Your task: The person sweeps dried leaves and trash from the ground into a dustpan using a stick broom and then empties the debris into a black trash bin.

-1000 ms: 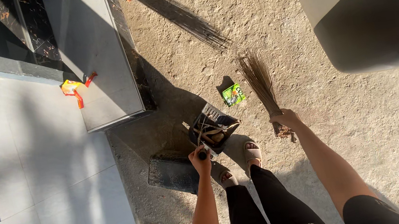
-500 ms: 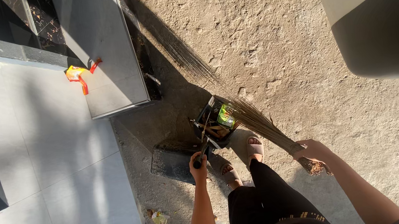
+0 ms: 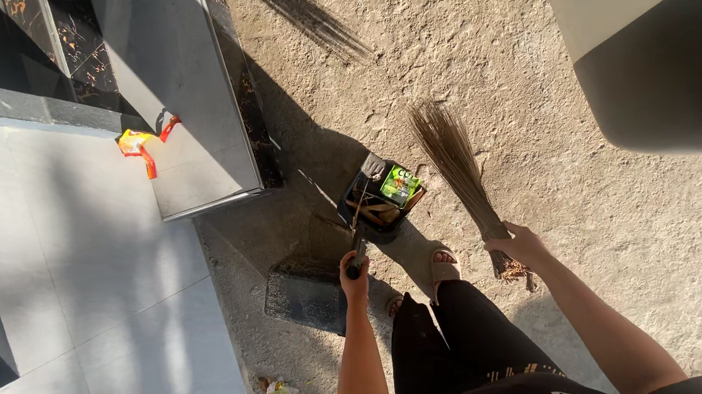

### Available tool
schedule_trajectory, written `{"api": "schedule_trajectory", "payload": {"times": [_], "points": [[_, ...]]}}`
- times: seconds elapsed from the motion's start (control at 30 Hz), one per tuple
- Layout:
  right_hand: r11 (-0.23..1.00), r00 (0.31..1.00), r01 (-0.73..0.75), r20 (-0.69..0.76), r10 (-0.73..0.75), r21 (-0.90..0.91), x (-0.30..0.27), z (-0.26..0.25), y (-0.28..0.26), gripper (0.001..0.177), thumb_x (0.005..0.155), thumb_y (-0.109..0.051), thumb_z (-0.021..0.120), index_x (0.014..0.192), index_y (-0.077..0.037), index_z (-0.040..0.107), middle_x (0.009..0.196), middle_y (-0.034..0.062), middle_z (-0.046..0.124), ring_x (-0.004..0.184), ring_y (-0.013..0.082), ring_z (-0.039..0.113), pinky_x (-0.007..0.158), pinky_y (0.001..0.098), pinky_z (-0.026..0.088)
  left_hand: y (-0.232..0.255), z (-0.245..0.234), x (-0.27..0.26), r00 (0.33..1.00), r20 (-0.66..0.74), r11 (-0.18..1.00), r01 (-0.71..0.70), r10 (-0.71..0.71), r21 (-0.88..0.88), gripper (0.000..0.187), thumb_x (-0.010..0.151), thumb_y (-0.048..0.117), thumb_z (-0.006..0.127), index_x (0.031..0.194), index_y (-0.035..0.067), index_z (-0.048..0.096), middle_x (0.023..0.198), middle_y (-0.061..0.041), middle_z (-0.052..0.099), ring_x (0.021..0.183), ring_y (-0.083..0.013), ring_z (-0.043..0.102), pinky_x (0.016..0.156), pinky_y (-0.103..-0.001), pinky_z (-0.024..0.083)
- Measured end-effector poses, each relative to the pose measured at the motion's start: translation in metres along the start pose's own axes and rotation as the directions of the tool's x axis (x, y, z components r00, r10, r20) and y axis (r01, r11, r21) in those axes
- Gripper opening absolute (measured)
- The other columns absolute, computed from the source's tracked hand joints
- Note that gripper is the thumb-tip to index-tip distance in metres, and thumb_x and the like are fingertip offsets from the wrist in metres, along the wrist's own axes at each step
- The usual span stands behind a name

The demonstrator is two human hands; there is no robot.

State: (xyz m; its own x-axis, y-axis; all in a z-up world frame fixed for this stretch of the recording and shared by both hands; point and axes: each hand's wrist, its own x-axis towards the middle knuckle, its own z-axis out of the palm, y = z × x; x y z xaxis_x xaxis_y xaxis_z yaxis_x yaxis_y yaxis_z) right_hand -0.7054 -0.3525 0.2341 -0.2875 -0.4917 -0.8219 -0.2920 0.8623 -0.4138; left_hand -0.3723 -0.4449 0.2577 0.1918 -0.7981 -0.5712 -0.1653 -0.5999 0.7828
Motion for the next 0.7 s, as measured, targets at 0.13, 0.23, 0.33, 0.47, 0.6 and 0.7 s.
{"api": "schedule_trajectory", "payload": {"times": [0.13,0.23,0.33,0.47,0.6,0.7], "points": [[0.994,0.996,-0.074,0.054,0.069,0.082,0.01,0.016,-0.02,0.092,0.064,-0.042,0.088,0.141,-0.002,0.06,0.115,0.0182,0.074,0.103,0.0278,0.071,0.088,0.0385,0.054,0.009,0.009,0.006,0.991,0.043,0.992,0.125,-0.125,0.0,0.048,0.086,0.023,0.084,0.129,0.021,0.062,0.124,-0.005,0.061,0.109,-0.0227,0.063,0.09,-0.039,0.053],[0.984,0.99,-0.094,0.12,0.076,0.151,0.009,0.036,-0.039,0.079,0.063,-0.042,0.087,0.129,-0.002,0.071,0.11,0.0164,0.076,0.099,0.0268,0.07,0.085,0.0387,0.054,0.008,-0.004,0.004,0.986,0.047,0.982,0.161,-0.157,-0.097,0.05,0.086,0.024,0.083,0.131,0.022,0.062,0.124,-0.003,0.064,0.108,-0.0167,0.065,0.088,-0.034,0.055],[0.984,0.976,-0.117,0.201,0.088,0.136,0.001,0.05,-0.047,0.073,0.064,-0.043,0.087,0.123,-0.002,0.075,0.108,0.0165,0.076,0.098,0.0273,0.07,0.084,0.0403,0.054,0.007,-0.01,-0.004,0.985,0.003,0.968,0.171,-0.173,-0.183,0.044,0.091,0.024,0.081,0.132,0.018,0.064,0.117,-0.009,0.064,0.093,-0.0184,0.059,0.076,-0.035,0.051],[0.992,0.948,-0.126,0.291,0.125,-0.016,-0.004,0.053,-0.039,0.068,0.065,-0.044,0.087,0.122,-0.008,0.081,0.112,0.015,0.076,0.107,0.0287,0.07,0.093,0.0418,0.053,0.01,-0.019,-0.012,0.967,0.034,0.929,0.253,-0.254,-0.27,0.052,0.087,0.017,0.082,0.134,0.021,0.06,0.119,-0.005,0.065,0.092,-0.0145,0.065,0.072,-0.032,0.053],[0.991,0.95,-0.133,0.285,0.129,-0.005,-0.011,0.033,-0.005,0.076,0.066,-0.039,0.09,0.135,-0.012,0.07,0.123,0.0165,0.07,0.117,0.0317,0.065,0.101,0.0462,0.05,0.01,-0.035,-0.015,0.917,0.289,0.844,0.373,-0.274,-0.386,0.071,0.09,0.012,0.08,0.152,0.028,0.047,0.115,-0.01,0.054,0.086,-0.0196,0.055,0.07,-0.037,0.052],[0.99,0.961,-0.1,0.266,0.069,0.102,-0.024,0.029,0.012,0.079,0.064,-0.036,0.087,0.136,-0.009,0.07,0.118,0.0174,0.078,0.111,0.0292,0.072,0.099,0.0414,0.051,0.017,-0.042,-0.005,0.8,0.264,0.588,0.582,-0.539,-0.562,0.063,0.093,0.019,0.069,0.148,0.03,0.041,0.128,-0.009,0.054,0.096,-0.0244,0.068,0.079,-0.041,0.063]]}}
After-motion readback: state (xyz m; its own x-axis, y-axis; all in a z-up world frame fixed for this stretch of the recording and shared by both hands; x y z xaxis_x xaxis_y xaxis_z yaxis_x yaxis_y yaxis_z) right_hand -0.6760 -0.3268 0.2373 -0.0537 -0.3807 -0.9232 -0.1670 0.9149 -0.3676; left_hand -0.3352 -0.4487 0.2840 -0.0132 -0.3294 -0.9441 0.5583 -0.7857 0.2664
